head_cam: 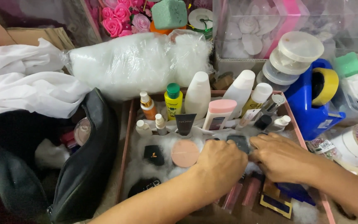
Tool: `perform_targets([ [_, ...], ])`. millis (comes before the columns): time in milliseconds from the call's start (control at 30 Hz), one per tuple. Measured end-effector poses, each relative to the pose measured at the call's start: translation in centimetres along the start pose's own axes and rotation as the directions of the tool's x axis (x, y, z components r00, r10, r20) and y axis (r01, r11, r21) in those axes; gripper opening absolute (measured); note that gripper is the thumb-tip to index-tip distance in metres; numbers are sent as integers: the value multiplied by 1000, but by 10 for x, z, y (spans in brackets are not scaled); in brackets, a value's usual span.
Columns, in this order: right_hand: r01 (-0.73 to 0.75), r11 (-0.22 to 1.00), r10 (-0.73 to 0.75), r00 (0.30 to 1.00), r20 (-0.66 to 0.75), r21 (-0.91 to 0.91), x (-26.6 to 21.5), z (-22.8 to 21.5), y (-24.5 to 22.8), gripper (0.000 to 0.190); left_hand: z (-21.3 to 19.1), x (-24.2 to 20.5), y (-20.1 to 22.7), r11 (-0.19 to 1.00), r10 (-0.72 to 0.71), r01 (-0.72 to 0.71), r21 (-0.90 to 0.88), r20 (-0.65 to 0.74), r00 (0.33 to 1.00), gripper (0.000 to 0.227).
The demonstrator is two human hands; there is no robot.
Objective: Organizing various makeup products in a tray by adding cotton wool padding and repositioning items for display.
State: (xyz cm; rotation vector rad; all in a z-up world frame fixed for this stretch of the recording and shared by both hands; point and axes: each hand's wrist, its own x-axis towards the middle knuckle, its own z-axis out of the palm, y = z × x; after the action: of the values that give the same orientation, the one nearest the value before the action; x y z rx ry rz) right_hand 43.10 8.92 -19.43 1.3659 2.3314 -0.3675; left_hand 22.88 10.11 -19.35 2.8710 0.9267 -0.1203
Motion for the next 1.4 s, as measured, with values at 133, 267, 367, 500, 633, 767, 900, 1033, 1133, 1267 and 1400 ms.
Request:
perform_targets([
  [133, 53, 995, -51, 998, -23, 86, 1, 1, 4, 10, 8, -5, 6, 992, 123, -123, 15, -265, 957, 17],
  [267, 87, 990, -87, 996, -7, 107, 3, 2, 4, 19, 10, 1, 4, 982, 174, -175, -72, -16, 985, 24],
  [367, 13, 985, -24, 998, 65, 170, -4, -5, 6, 39, 4, 7, 2, 987, 155, -144, -65, 227, 961, 32],
  [500, 71, 961, -34, 990, -139, 268, -19, -19, 8, 29, 9, 10, 3, 991, 125, -104, -89, 267, 955, 33],
  [633, 220, 959, -214, 975, -53, 179, -20, -16, -9, 19, 7, 10, 1, 988, 141, -117, -100, 285, 948, 34],
  [767, 29, 998, -33, 997, 69, 48, -10, -2, -13, 29, 27, 8, -3, 985, 156, -139, -104, 183, 971, 27],
  [900, -60, 997, 54, 987, 154, 39, -8, -6, -18, 44, 28, 5, -11, 965, 258, -253, -63, 83, 963, 26],
  [1033, -48, 998, 40, 986, 163, 48, -5, -3, -16, 37, 26, 8, -7, 981, 176, -160, -109, 159, 971, 31],
  [1133, -24, 997, 10, 984, 180, 79, -6, -10, -13, 16, 33, 10, -3, 988, 149, -141, -61, 176, 973, 34],
  [1267, -58, 992, 38, 984, 175, 109, -9, -16, -8, 22, 25, 11, 0, 991, 134, -122, -58, 280, 951, 39],
  [1400, -5, 982, 1, 1000, 23, 187, -17, -21, 3, 32, 32, 9, 1, 994, 100, -90, -56, 203, 974, 43],
])
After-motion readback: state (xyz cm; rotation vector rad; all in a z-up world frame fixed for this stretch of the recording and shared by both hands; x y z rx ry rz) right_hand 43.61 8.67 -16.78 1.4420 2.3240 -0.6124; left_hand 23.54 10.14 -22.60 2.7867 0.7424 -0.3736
